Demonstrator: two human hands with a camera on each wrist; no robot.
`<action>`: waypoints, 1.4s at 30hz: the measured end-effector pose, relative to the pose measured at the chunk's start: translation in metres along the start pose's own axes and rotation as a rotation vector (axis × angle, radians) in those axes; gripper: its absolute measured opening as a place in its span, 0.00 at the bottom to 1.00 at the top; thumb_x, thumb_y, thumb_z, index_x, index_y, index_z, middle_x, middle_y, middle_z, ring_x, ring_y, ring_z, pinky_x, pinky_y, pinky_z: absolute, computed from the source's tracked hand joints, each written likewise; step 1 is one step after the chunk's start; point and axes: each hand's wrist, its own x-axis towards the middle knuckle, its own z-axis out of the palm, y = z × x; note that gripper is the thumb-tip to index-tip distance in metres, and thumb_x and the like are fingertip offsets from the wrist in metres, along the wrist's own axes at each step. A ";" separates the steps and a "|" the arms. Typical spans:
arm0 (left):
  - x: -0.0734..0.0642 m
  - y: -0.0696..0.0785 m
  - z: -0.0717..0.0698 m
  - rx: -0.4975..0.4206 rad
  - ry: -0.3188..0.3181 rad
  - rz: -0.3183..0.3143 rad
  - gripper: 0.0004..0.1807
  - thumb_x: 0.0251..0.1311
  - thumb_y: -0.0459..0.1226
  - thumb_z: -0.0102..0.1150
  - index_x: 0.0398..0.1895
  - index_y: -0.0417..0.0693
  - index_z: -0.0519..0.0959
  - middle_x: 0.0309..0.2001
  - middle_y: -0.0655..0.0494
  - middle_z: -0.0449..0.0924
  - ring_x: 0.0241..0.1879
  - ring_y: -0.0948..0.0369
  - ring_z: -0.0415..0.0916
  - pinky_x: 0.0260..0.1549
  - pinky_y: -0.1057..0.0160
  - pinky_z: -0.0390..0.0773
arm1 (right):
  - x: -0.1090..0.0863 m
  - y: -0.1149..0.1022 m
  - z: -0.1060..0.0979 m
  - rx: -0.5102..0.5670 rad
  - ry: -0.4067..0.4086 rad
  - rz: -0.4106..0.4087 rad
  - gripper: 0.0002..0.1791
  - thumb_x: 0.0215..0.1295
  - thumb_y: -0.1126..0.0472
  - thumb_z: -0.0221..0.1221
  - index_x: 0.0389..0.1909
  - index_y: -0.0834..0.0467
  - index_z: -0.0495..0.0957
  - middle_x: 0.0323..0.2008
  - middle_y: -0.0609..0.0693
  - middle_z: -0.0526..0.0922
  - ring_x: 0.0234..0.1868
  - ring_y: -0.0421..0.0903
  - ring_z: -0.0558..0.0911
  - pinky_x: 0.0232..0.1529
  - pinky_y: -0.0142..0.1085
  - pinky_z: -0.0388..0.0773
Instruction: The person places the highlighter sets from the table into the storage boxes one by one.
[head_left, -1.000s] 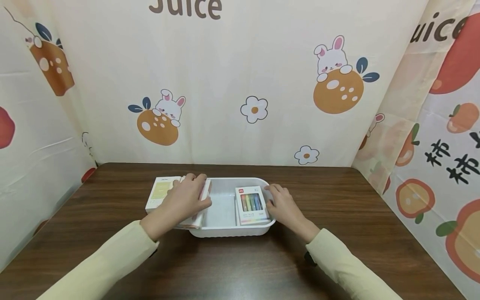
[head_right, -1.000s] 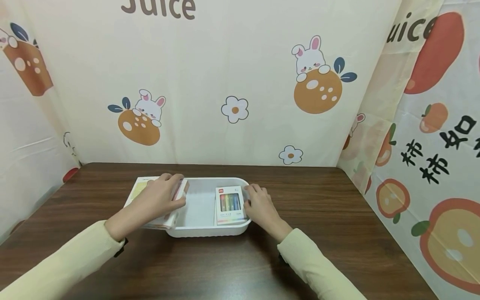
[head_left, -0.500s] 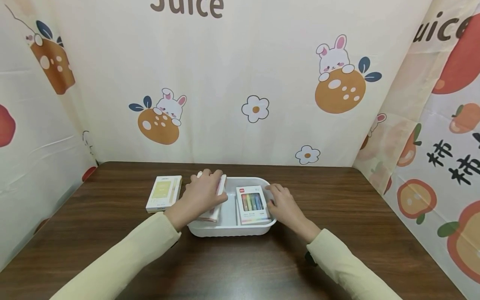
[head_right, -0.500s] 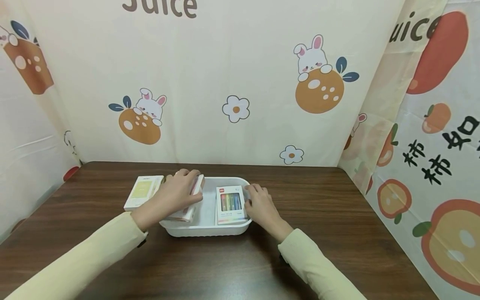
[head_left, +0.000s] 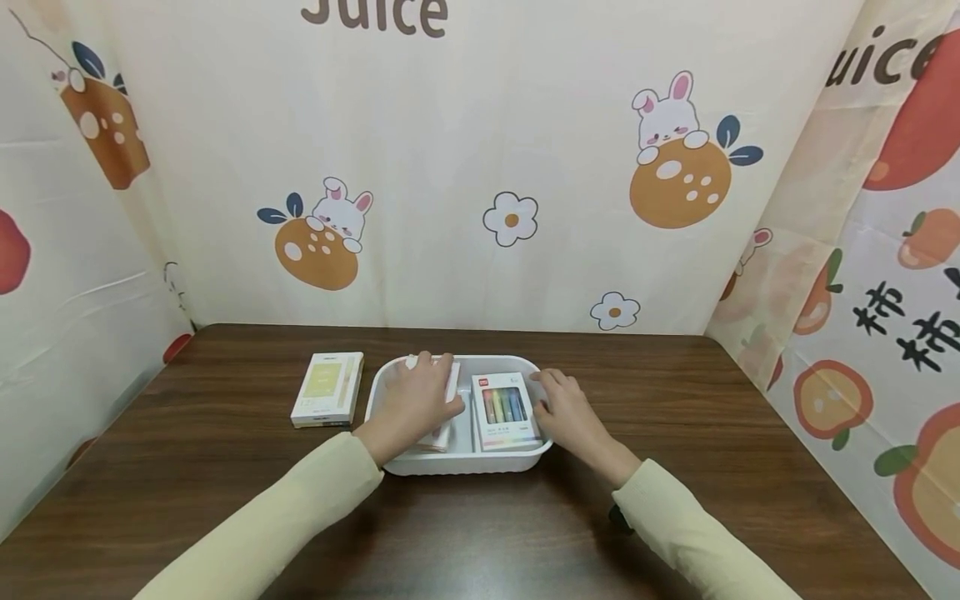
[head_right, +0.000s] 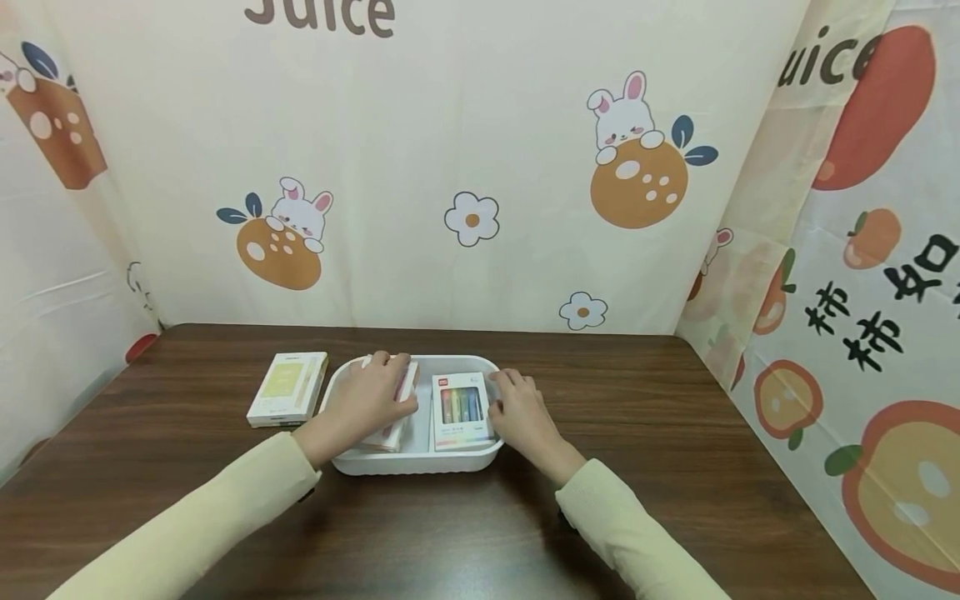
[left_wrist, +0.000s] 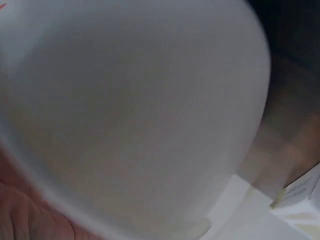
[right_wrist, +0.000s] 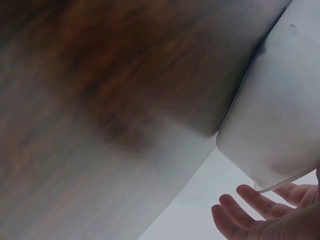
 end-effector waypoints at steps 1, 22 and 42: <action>-0.001 0.000 0.002 -0.006 -0.002 -0.005 0.31 0.48 0.49 0.60 0.54 0.44 0.70 0.46 0.40 0.74 0.40 0.40 0.72 0.34 0.42 0.75 | 0.000 0.000 0.000 -0.002 0.003 -0.002 0.21 0.56 0.67 0.54 0.52 0.63 0.71 0.54 0.59 0.73 0.51 0.56 0.71 0.51 0.52 0.70; -0.005 -0.004 0.032 -0.062 -0.043 -0.077 0.27 0.45 0.48 0.61 0.48 0.44 0.71 0.44 0.42 0.74 0.35 0.39 0.71 0.28 0.41 0.73 | -0.001 0.000 0.000 -0.015 0.010 -0.022 0.20 0.55 0.67 0.54 0.51 0.63 0.71 0.52 0.58 0.74 0.49 0.56 0.72 0.50 0.52 0.70; -0.004 -0.007 0.038 -0.059 -0.065 -0.098 0.30 0.46 0.50 0.62 0.48 0.40 0.72 0.43 0.42 0.74 0.37 0.37 0.71 0.30 0.39 0.74 | -0.001 0.000 0.001 -0.008 0.003 -0.014 0.20 0.56 0.66 0.53 0.52 0.62 0.71 0.53 0.58 0.73 0.51 0.56 0.71 0.51 0.52 0.70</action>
